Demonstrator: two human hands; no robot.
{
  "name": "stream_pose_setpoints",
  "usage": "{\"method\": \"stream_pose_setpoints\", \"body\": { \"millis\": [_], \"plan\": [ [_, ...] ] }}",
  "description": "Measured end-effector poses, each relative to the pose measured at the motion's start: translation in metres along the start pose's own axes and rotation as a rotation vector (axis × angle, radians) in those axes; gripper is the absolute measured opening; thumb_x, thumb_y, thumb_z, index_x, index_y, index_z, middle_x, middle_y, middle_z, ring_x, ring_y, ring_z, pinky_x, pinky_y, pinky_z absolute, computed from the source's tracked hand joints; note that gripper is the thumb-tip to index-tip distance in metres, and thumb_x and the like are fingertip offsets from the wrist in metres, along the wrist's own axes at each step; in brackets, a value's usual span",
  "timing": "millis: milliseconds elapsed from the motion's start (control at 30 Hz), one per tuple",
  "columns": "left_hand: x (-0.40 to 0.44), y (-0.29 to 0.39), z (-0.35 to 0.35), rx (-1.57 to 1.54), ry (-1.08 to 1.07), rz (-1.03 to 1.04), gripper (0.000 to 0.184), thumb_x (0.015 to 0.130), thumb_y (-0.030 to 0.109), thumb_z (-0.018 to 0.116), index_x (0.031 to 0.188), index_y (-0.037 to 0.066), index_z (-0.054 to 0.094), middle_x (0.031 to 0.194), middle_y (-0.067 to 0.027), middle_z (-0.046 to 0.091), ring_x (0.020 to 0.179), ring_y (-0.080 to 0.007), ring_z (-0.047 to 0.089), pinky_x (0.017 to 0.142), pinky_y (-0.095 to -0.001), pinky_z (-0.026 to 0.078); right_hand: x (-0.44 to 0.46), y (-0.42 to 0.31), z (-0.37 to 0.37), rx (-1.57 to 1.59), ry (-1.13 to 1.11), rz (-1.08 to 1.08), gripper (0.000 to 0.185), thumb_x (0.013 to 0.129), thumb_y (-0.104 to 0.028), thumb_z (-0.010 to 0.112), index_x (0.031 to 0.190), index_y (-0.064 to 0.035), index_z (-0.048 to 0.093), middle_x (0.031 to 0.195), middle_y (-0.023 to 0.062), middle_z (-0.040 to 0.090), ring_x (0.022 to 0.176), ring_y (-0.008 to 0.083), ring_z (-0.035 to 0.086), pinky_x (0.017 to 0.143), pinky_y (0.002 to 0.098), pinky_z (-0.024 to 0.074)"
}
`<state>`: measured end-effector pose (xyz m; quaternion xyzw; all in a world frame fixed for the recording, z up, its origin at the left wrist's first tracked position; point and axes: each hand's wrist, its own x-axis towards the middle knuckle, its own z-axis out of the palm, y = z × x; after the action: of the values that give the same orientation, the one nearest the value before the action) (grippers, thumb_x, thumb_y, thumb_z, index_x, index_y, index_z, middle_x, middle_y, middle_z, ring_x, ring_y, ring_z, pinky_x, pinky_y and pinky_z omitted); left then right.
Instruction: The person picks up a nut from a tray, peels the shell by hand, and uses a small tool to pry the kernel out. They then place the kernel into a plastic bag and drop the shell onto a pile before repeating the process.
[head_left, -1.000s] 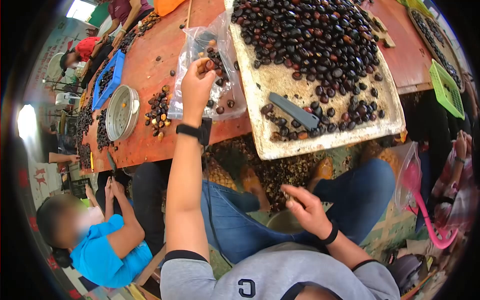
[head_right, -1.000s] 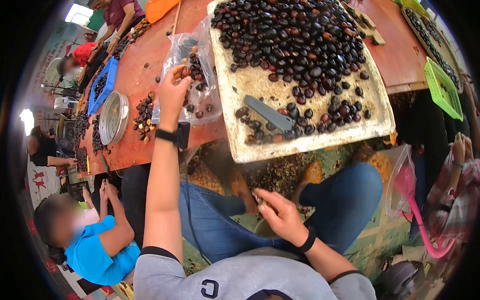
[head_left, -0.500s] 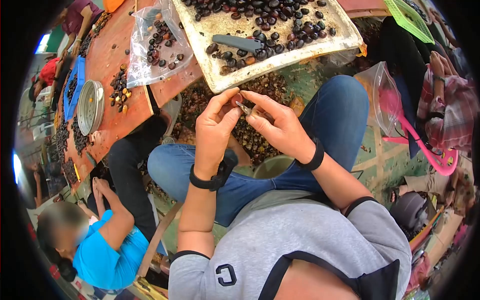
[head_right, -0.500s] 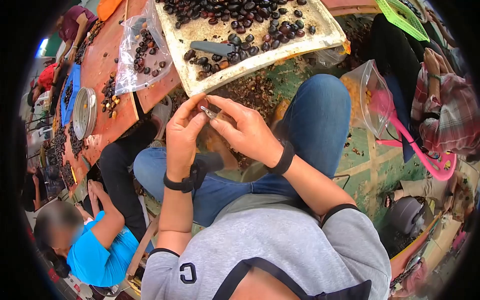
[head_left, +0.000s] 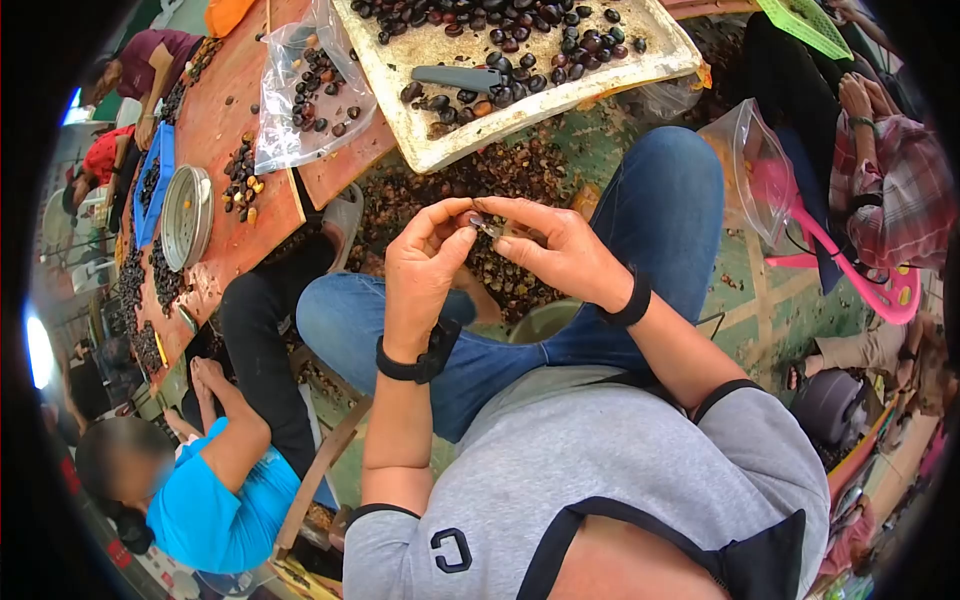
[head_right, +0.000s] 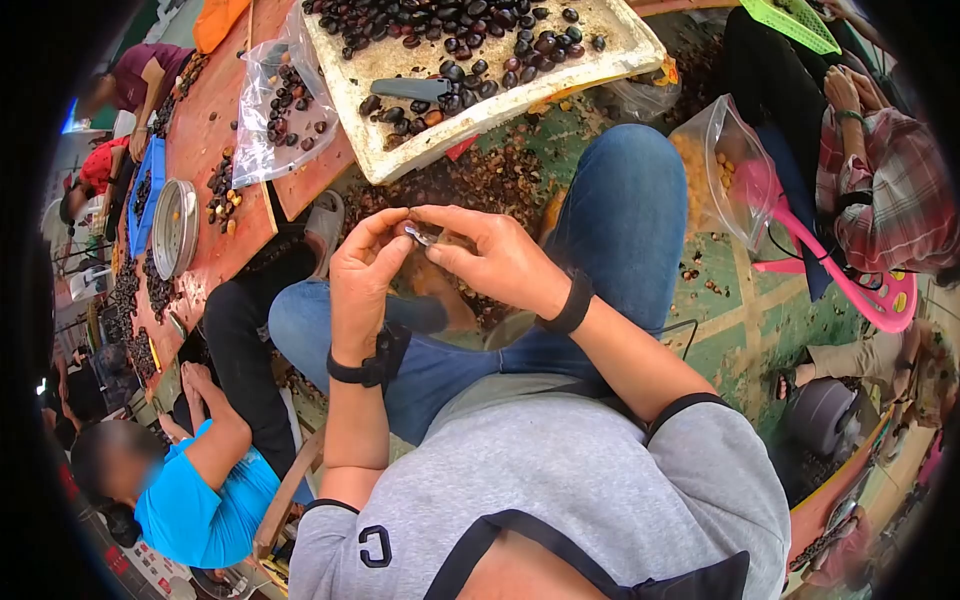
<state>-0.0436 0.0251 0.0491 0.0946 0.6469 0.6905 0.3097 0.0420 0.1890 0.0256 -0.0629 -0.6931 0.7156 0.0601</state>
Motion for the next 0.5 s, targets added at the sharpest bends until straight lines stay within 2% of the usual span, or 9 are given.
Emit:
{"method": "stream_pose_setpoints", "body": {
  "millis": [200, 300, 367, 500],
  "plan": [
    [-0.009, -0.006, 0.004, 0.072, 0.047, 0.006, 0.029, 0.088, 0.000, 0.062, 0.117, -0.002, 0.061, 0.102, -0.0037, 0.064, 0.093, -0.0091, 0.059, 0.083, -0.0224, 0.047, -0.004, 0.014, 0.003, -0.064, -0.008, -0.024, 0.038, 0.087, -0.009, 0.062, 0.125, -0.0035, 0.060, 0.103, 0.0079, 0.069, 0.086, 0.0099, 0.062, 0.074, 0.0267, 0.0508],
    [-0.010, -0.010, 0.003, 0.065, 0.057, 0.044, 0.028, 0.089, 0.001, 0.060, 0.117, -0.003, 0.060, 0.103, -0.0049, 0.064, 0.091, -0.0105, 0.060, 0.080, -0.0230, 0.049, -0.005, 0.017, 0.006, 0.038, -0.022, -0.014, 0.039, 0.089, -0.008, 0.061, 0.127, -0.0031, 0.058, 0.100, 0.0074, 0.069, 0.085, 0.0090, 0.063, 0.073, 0.0256, 0.0510],
    [-0.010, -0.011, 0.002, 0.058, 0.066, 0.054, 0.029, 0.089, 0.002, 0.060, 0.118, -0.003, 0.060, 0.103, -0.0053, 0.064, 0.093, -0.0109, 0.060, 0.082, -0.0238, 0.050, -0.007, 0.011, 0.006, 0.217, -0.096, 0.102, 0.040, 0.091, -0.008, 0.059, 0.130, -0.0031, 0.056, 0.099, 0.0075, 0.069, 0.086, 0.0087, 0.063, 0.074, 0.0249, 0.0513],
    [-0.012, -0.009, 0.000, 0.043, 0.054, 0.061, 0.028, 0.090, 0.001, 0.059, 0.118, -0.002, 0.061, 0.103, -0.0046, 0.065, 0.092, -0.0094, 0.059, 0.083, -0.0228, 0.048, -0.008, 0.000, -0.001, 0.194, -0.202, 0.193, 0.041, 0.092, -0.008, 0.059, 0.132, -0.0037, 0.054, 0.098, 0.0065, 0.069, 0.087, 0.0080, 0.063, 0.075, 0.0252, 0.0517]
  ]
}}
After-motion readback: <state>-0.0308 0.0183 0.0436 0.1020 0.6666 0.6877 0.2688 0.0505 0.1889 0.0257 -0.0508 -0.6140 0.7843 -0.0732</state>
